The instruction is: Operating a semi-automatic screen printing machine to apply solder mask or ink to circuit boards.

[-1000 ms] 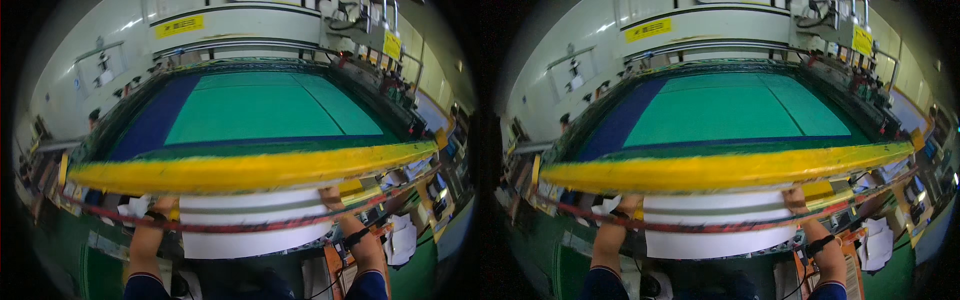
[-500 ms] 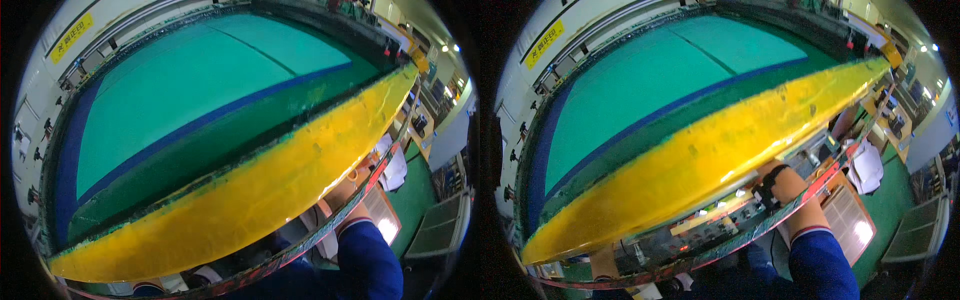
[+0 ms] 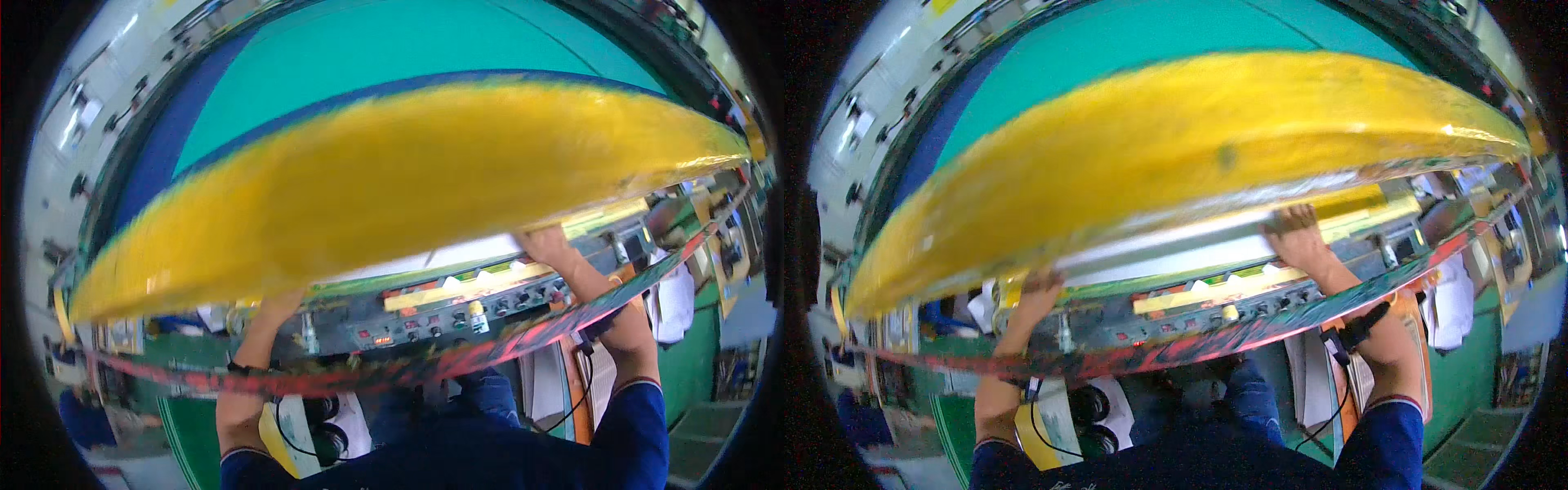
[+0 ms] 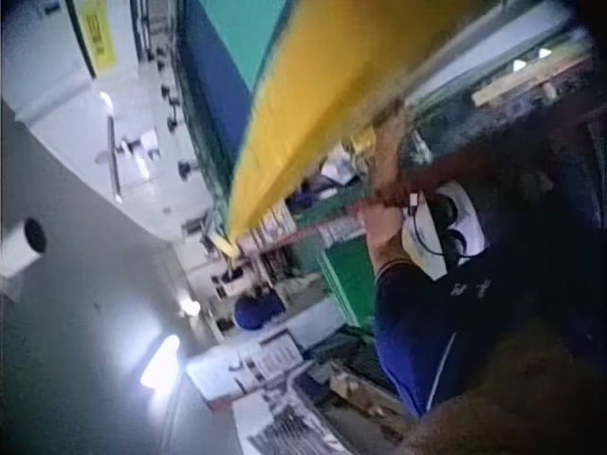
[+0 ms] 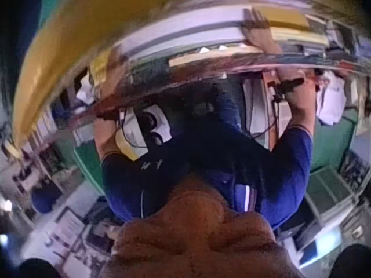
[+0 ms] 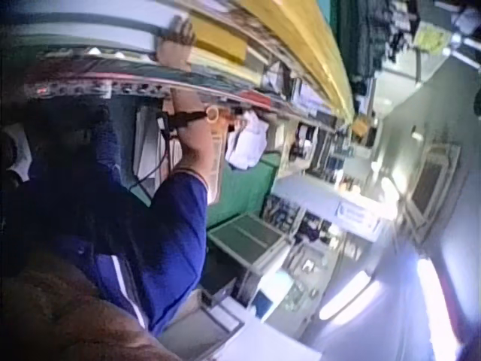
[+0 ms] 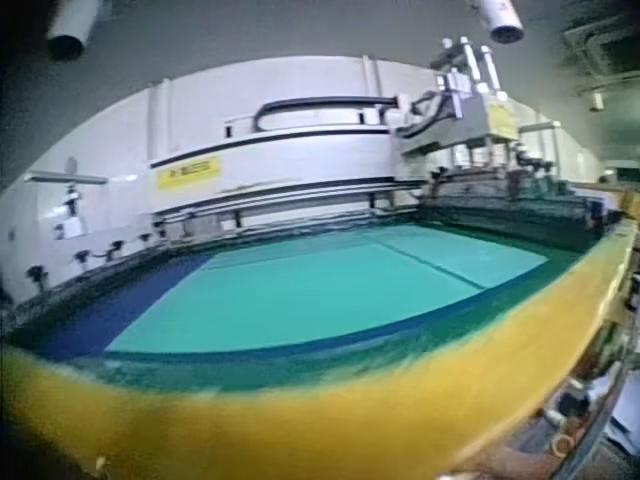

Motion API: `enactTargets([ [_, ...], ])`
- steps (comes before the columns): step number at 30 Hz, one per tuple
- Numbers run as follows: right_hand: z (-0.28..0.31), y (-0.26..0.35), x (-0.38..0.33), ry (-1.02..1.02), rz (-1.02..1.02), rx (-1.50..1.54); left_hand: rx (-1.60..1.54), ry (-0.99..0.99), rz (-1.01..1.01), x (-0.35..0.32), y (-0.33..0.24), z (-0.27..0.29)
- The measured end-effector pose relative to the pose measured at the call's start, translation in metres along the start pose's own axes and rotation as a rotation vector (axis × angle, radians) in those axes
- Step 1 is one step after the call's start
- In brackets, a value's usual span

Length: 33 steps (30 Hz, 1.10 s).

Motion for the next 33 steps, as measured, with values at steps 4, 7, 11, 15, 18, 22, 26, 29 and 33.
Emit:
enactTargets([
  [4,0.032,0.024,0.009,-0.048,-0.068,0.084,-0.338,-0.236,0.089,0.007,-0.035,0.055],
  [7,0.046,0.044,0.007,0.007,0.080,-0.017,-0.182,-0.086,0.079,0.003,-0.038,0.050],
  [11,0.043,0.039,0.001,0.090,-0.100,0.173,-0.069,-0.122,0.120,-0.003,-0.045,0.033],
  [15,0.038,0.034,0.001,0.158,-0.098,0.168,-0.119,-0.235,0.131,-0.011,-0.059,0.034],
  [18,0.029,0.025,-0.002,0.127,-0.108,0.100,-0.070,-0.215,0.098,-0.012,-0.080,0.032],
  [22,0.039,0.021,-0.007,0.155,-0.151,0.122,-0.109,-0.244,0.016,-0.004,-0.081,0.028],
  [26,0.113,0.042,-0.026,-0.095,-0.004,0.196,-0.290,-0.410,0.022,-0.040,-0.101,0.085],
  [29,0.224,0.072,-0.057,-0.123,0.095,0.346,-0.387,-0.518,-0.082,-0.068,-0.126,0.157],
  [33,0.356,0.071,-0.071,-0.480,0.352,0.252,-0.419,-0.789,-0.219,-0.106,-0.140,0.256],
])
Point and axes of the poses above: each hand's wrist, its own x-axis towards the middle knuckle, its own z-axis out of the back of the hand, y = z × x, the point moved 4 cm from there along x, towards the middle knuckle, and after that the axes turned 11 degrees about -z, right-handed, at the moved point
